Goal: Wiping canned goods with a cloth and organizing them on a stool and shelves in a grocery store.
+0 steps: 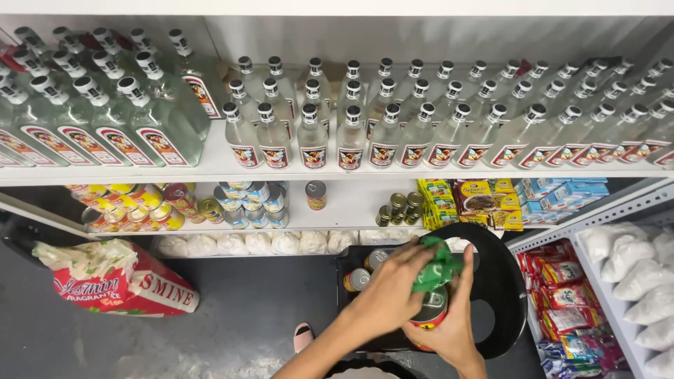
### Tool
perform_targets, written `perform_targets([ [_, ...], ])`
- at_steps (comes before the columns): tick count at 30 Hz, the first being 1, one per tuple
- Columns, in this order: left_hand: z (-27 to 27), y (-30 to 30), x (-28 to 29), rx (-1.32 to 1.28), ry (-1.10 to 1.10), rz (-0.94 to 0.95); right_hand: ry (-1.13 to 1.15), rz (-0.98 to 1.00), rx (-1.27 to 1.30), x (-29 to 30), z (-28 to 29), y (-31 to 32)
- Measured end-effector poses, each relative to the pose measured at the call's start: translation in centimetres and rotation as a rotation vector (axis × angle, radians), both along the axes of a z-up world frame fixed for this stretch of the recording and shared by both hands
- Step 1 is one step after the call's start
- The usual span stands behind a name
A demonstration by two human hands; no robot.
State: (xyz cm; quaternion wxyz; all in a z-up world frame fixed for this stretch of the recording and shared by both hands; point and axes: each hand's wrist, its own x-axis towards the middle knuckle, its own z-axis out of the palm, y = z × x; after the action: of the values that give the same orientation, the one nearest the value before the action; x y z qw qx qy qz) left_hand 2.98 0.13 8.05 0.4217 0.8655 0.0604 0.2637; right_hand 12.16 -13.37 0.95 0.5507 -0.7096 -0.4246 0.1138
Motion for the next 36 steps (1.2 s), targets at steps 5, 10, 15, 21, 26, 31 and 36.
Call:
perform_targets([
  [5, 2.5, -2.6, -1.7, -0.018, 0.038, -0.095, 0.065, -0.05, 0.129, 1.8, -1.6, -0.6],
  [10, 1.7, -3.5, -0.8, -0.013, 0.036, -0.07, 0.009, -0.129, 0.055, 2.1, -1.5, -1.0],
  [15, 0.9, -3.1, 1.7, -0.194, -0.034, -0.017, 0.142, 0.001, 0.18, 0.9, -0.5, -2.4],
  [21, -7.4, -2.0, 3.2, -1.147, 0.393, 0.204, 0.181, 0.026, 0.592, 2.3, 4.1, -4.9],
  [26, -15.8, -7.7, 3.7, -2.2, 0.393, -0.204, 0.075, -0.246, 0.558, 1.9, 5.2, -4.1],
  [31, -10.8, -9.5, 2.8, -2.237, 0.23, -0.094, -0.163, -0.521, 0.34, 3.0, 4.5, -3.8],
  [36, -7.5, -9.4, 3.0, -2.006, 0.035, -0.029, -0.131, -0.525, 0.419, 3.6, 3.1, -5.3],
])
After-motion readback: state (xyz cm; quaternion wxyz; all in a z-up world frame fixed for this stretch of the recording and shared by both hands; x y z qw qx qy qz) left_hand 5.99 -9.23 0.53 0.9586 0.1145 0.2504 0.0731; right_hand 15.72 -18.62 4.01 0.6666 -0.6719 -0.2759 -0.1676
